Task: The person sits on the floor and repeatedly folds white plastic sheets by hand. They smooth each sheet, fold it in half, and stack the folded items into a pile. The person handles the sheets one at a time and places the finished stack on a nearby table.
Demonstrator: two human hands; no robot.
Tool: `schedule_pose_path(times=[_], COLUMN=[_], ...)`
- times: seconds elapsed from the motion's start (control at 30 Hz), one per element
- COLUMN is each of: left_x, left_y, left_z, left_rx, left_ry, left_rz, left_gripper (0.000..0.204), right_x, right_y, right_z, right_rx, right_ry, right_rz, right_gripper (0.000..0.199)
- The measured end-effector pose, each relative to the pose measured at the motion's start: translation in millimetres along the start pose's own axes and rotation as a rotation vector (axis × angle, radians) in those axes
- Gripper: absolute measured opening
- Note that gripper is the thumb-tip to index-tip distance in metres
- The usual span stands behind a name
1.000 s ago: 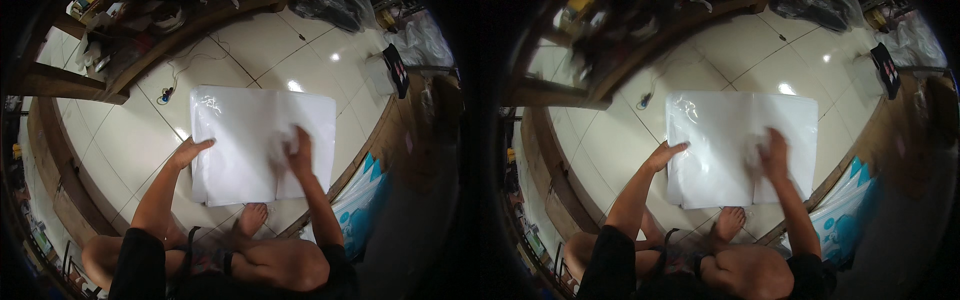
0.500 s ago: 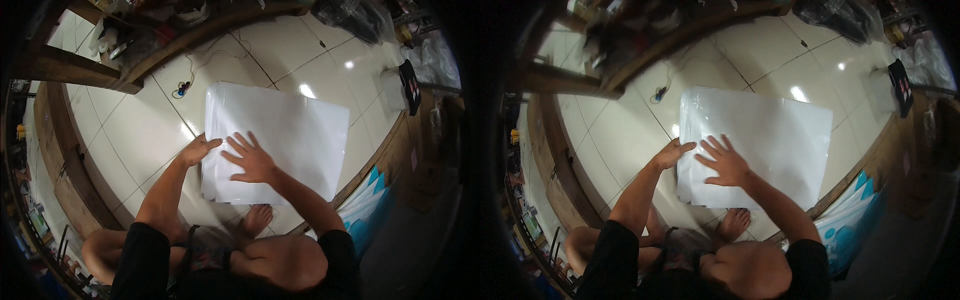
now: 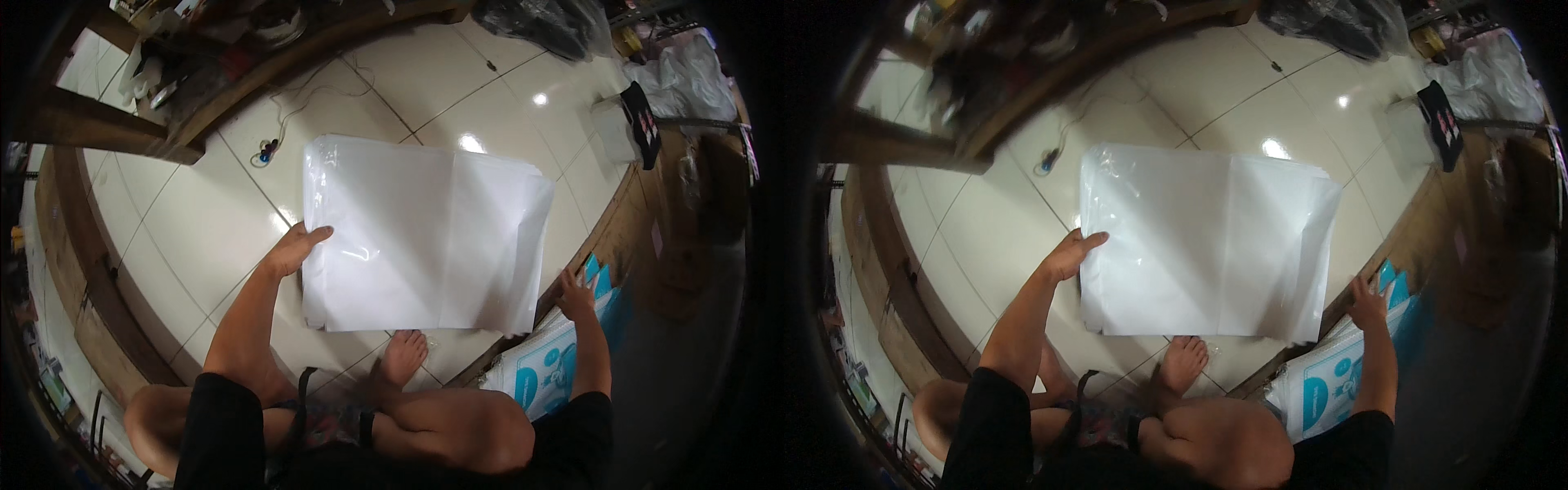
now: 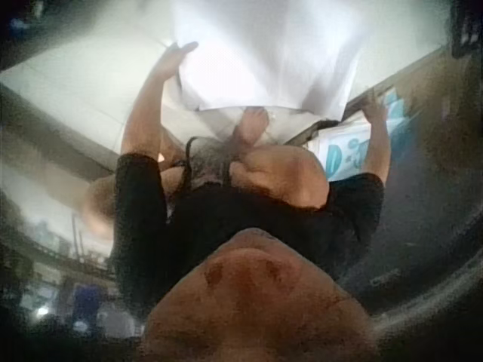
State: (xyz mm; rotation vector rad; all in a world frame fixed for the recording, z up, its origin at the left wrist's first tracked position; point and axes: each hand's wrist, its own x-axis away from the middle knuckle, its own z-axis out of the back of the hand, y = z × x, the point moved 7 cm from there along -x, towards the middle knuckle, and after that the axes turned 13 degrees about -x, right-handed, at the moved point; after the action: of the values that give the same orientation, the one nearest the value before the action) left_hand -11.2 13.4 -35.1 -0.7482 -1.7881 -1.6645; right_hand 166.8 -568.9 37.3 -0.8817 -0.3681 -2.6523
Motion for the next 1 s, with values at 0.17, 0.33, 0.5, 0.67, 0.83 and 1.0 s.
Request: schedule_pose_path(times=[0.17,0.33,0.5,0.67,0.83,1.0], left_x=[-0.1,9.5,-22.2,7.7,20.8,16.2], left_y=[2.7,10.4,-46.8,16.1,29.2,19.4], left_z=[-4.5,-4.4,13.6,-1.7,-3.0,-1.9], left_rx=[-0.036,-0.043,-0.011,-0.056,-0.238,-0.16], left_ry=[0.033,0.009,0.014,-0.013,0.068,0.08], left_rz=[0.115,0.131,0.029,0.036,0.103,0.173], left_gripper=[0.07,0.082,0.065,0.06,0.08,0.079], right_x=[2.6,-0.2,1.6,-10.2,-22.0,-17.7], right_y=[-39.3,-357.6,-508.8,-458.5,-323.7,-119.5], right_z=[52.4,128.7,75.7,70.6,61.6,42.0], right_rx=[-0.333,-0.646,-0.346,-0.293,-0.211,0.099], right_ry=[0.651,0.496,0.265,0.194,0.183,0.209], right_rz=[0.004,0.881,1.179,1.155,0.973,0.631], right_gripper=[0.048,0.065,0.077,0.078,0.076,0.072])
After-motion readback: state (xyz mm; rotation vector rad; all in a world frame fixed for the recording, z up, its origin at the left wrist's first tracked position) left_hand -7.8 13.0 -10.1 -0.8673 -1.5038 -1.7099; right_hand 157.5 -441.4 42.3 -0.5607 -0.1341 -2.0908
